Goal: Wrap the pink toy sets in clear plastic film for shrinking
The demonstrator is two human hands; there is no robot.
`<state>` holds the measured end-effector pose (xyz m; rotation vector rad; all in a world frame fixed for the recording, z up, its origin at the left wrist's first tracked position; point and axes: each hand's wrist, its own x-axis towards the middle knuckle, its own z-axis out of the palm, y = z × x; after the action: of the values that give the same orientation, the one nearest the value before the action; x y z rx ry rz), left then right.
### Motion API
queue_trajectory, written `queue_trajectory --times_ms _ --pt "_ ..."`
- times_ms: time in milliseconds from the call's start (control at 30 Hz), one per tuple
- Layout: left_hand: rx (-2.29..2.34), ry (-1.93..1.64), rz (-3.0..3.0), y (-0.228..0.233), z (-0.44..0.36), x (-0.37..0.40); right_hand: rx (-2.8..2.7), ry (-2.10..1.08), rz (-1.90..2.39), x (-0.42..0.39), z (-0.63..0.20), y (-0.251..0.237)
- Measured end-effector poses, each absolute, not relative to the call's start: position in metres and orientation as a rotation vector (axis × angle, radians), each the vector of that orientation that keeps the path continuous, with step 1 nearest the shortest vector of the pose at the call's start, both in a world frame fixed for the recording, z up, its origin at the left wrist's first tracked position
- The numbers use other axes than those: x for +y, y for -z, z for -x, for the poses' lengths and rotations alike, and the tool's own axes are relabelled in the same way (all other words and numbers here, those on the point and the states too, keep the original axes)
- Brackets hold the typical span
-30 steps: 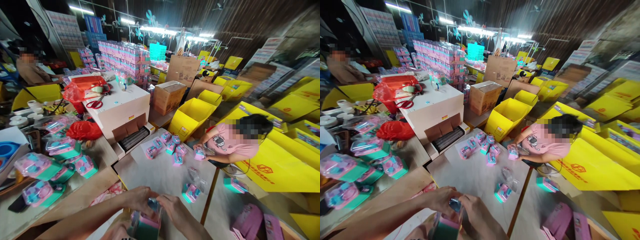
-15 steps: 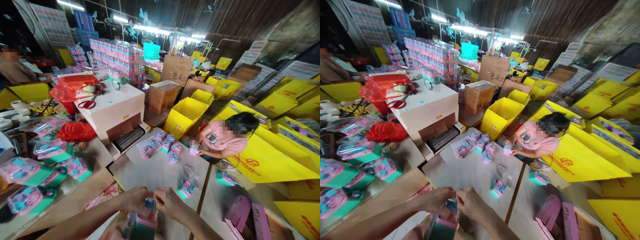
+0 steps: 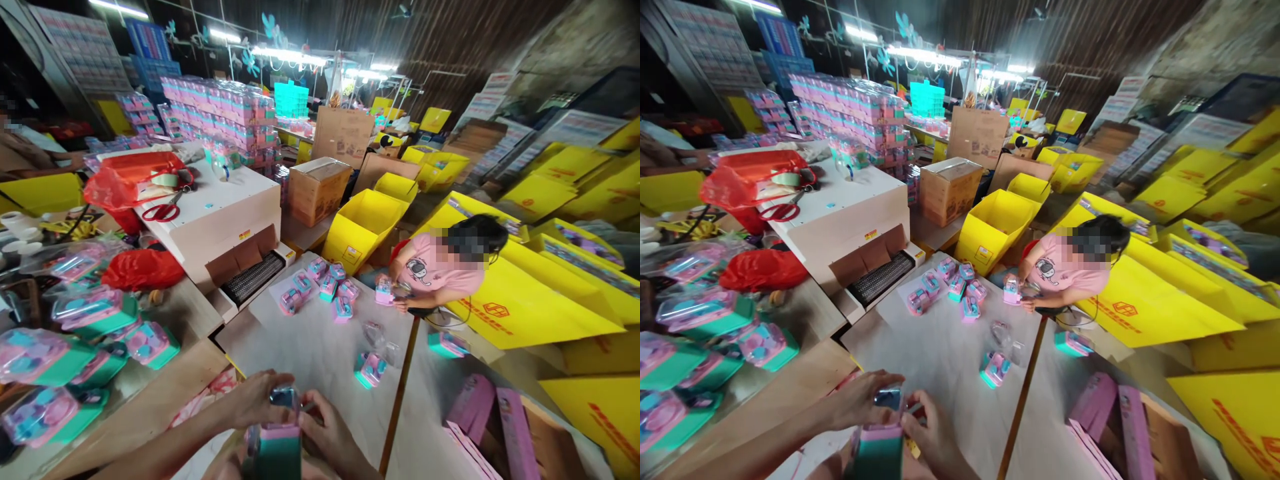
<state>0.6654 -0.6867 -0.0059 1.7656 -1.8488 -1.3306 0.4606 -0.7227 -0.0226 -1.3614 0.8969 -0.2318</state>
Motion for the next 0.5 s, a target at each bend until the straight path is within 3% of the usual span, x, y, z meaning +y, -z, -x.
queue_trajectory --times_ms 300,500 --pt "-1.858 1.291 -1.797 -0.003 -0.657 -0.682 0.971 -0.031 1.585 -0.727 -0.466 0.019" --pt "-1.857 1.312 -1.798 -0.008 -0.652 -0.684 0.998 -0.025 1.714 -0.727 -0.471 0.016"
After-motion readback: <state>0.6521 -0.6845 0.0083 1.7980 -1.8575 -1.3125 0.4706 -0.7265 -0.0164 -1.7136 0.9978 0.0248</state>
